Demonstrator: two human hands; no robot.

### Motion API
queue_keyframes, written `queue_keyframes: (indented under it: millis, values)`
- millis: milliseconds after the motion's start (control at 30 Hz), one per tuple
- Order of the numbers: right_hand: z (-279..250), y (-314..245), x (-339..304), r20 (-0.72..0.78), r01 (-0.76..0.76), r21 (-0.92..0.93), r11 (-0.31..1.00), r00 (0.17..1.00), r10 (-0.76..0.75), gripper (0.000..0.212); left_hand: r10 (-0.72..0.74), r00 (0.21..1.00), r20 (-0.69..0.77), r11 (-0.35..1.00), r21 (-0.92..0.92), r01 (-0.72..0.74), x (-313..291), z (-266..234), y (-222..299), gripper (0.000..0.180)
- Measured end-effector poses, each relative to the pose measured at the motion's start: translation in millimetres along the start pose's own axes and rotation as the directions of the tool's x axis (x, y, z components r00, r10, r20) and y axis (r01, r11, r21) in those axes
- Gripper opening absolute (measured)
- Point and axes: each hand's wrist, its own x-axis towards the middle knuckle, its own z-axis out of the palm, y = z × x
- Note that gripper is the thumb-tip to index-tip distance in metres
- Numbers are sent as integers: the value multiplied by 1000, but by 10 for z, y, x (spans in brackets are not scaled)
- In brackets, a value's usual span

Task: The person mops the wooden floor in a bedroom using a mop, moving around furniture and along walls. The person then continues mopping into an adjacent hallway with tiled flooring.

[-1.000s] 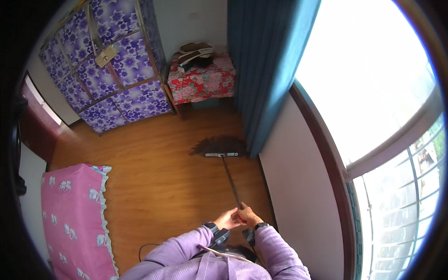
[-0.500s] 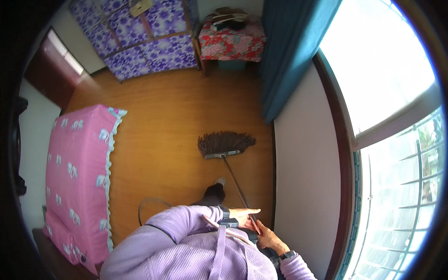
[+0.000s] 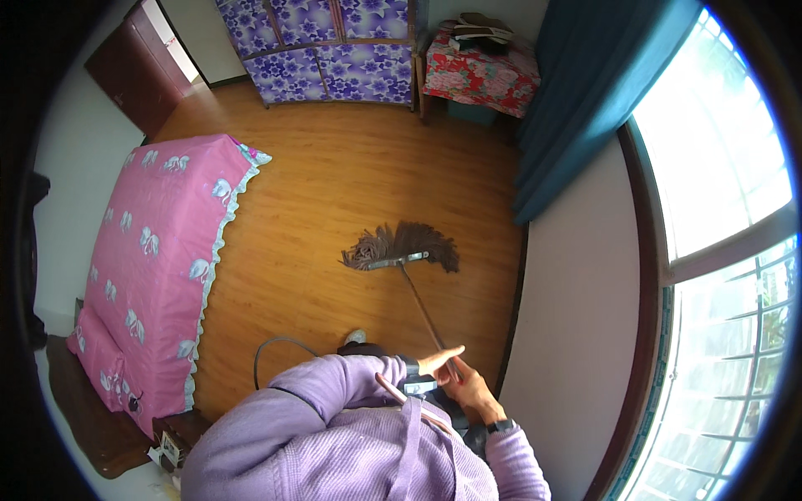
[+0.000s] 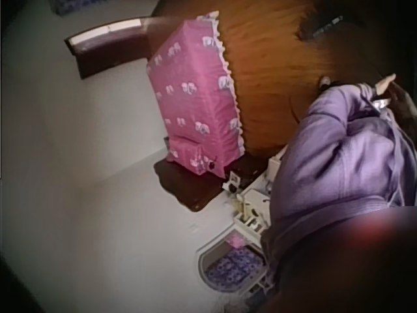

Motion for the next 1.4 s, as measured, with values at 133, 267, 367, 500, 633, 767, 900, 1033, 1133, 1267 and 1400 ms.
queue_keyframes:
  millis: [133,267,367,500,633,767,900,1033,1133,1267,1400]
  values:
    - [548,-550,689,49,19,72,997,999,-23,22,167,976,-138,977,-114,-183,-106,-788,212,49]
    - [1121,-1085,1393,53,12,-155,988,999,-4,30,248,919,-308,929,-193,-316,-462,-1624,437,47]
    - [1622,-1424,1815,31,149,-233,961,989,-145,34,389,849,-357,889,-96,-448,-868,-2219,588,35]
    - [2156,-1870,2162,53,164,-340,926,986,-155,54,400,838,-371,835,-231,-500,-1291,-2848,687,29]
    - [2572,-2164,2151,117,194,-340,920,980,-163,44,329,861,-388,712,-497,-496,-1542,-3193,504,27]
    - [2746,-2355,1996,240,167,-356,920,967,-83,52,272,896,-351,737,-522,-429,-1763,-3343,299,27]
    - [2689,-2308,1724,296,22,-302,953,953,72,66,143,959,-246,814,-522,-256,-1798,-3318,113,30]
    - [2654,-1818,1320,207,108,-377,920,978,-29,65,73,995,-69,893,-439,-96,-1539,-3160,-258,31]
    - [2669,-1223,901,79,120,-372,921,992,-98,45,37,999,-21,833,-551,-42,-1267,-2906,-725,21]
    - [2683,-503,160,-32,-215,-481,850,973,228,25,106,986,127,920,-388,-49,-1003,-2339,-1451,18]
    - [2725,-79,-828,-63,-356,-356,864,932,358,25,-132,957,259,874,-426,235,-1058,-1698,-2180,21]
